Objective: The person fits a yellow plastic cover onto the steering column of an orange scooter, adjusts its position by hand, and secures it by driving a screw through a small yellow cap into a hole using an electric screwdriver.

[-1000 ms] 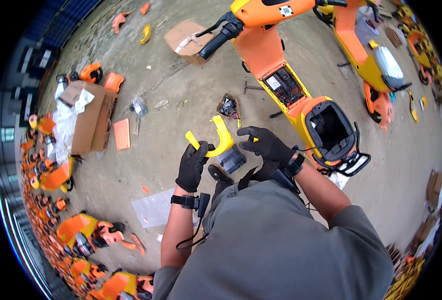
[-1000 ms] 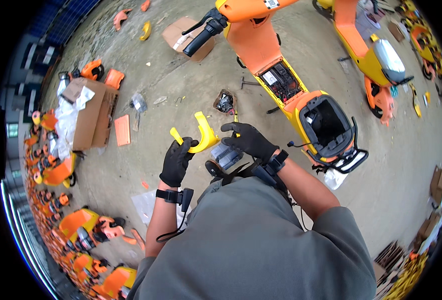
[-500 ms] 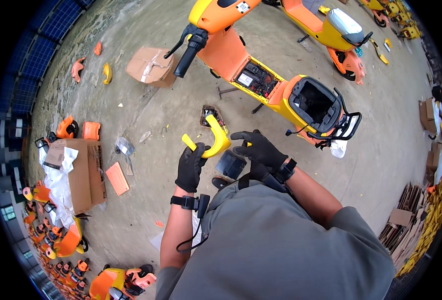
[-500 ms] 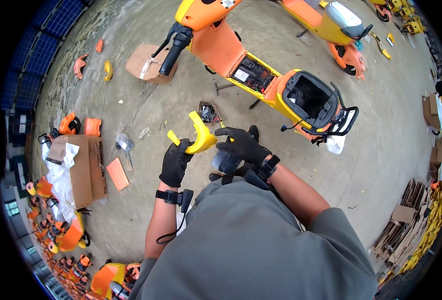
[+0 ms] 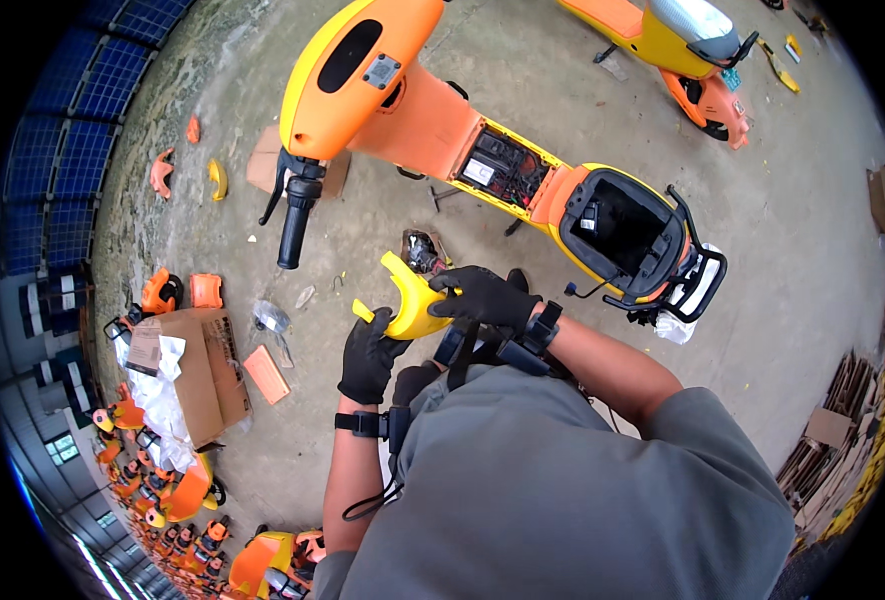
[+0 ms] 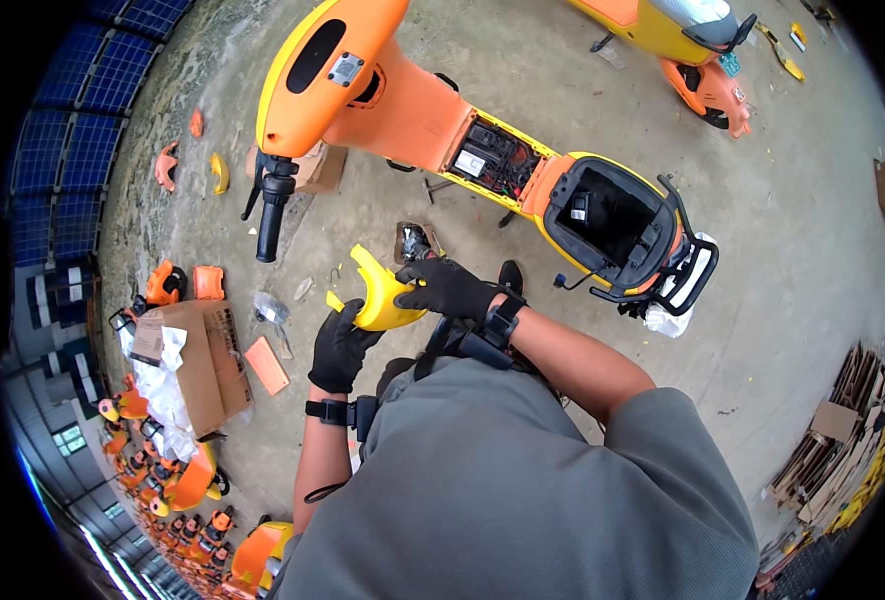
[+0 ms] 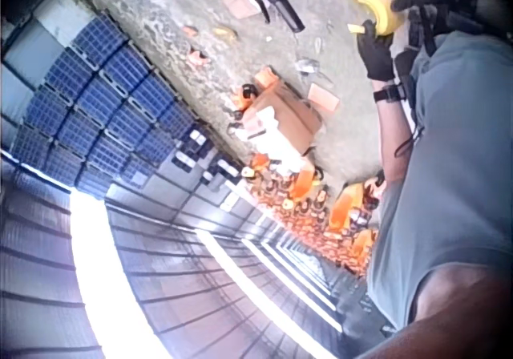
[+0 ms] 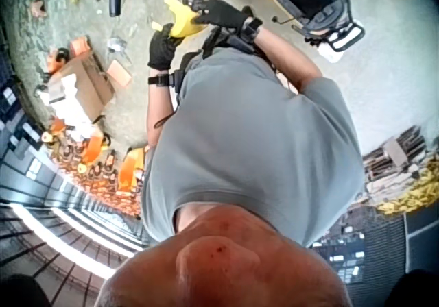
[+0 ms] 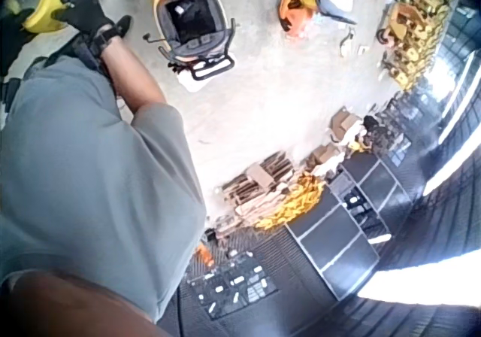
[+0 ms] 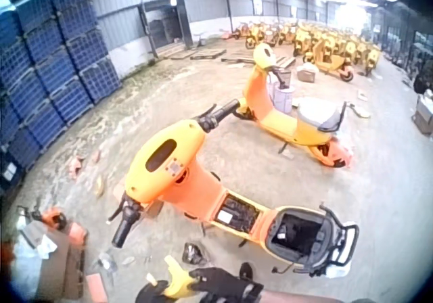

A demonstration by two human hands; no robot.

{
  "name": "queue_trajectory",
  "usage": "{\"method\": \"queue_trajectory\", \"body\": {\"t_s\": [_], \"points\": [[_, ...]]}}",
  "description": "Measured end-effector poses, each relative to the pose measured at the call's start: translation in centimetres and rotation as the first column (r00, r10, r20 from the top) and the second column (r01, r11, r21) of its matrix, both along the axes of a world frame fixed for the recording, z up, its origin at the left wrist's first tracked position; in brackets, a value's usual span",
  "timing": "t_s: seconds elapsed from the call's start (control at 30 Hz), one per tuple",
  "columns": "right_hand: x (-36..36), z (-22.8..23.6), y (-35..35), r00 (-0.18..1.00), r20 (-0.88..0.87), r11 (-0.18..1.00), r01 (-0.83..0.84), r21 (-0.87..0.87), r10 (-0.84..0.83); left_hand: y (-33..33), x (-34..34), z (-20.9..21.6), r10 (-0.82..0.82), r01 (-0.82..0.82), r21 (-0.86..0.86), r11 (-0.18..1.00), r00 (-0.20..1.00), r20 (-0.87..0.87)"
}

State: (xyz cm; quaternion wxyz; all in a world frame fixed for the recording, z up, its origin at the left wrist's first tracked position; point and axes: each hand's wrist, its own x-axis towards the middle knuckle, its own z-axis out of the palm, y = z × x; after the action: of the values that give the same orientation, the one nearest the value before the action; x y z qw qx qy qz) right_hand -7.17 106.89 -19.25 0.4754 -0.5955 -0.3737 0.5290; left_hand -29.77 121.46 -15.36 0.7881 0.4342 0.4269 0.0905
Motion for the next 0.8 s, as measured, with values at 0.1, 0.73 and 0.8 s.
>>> {"method": "queue_trajectory", "body": {"t_s": [0.1, 0.73, 0.8], "points": [[1.3, -0.1, -0.6, 0.997, 0.067, 0.999, 0.045, -0.029, -0.043, 0.4, 1.6, -0.3, -0.186, 0.193, 0.147, 0.970, 0.981, -0.062], [0.9, -1.0, 2.7, 0.305, -0.737, 0.670, 0.695, -0.260, -0.602, 15.7, -0.4, -7.2, -0.294, 0.291, -0.068, 0.954, 0.955, -0.030], [-0.5, -1.0, 4.2, 0.244, -0.776, 0.663, 0.695, -0.278, -0.581, 17.1, -1.1, -8.0, -0.323, 0.321, -0.076, 0.944, 0.946, -0.023]]}}
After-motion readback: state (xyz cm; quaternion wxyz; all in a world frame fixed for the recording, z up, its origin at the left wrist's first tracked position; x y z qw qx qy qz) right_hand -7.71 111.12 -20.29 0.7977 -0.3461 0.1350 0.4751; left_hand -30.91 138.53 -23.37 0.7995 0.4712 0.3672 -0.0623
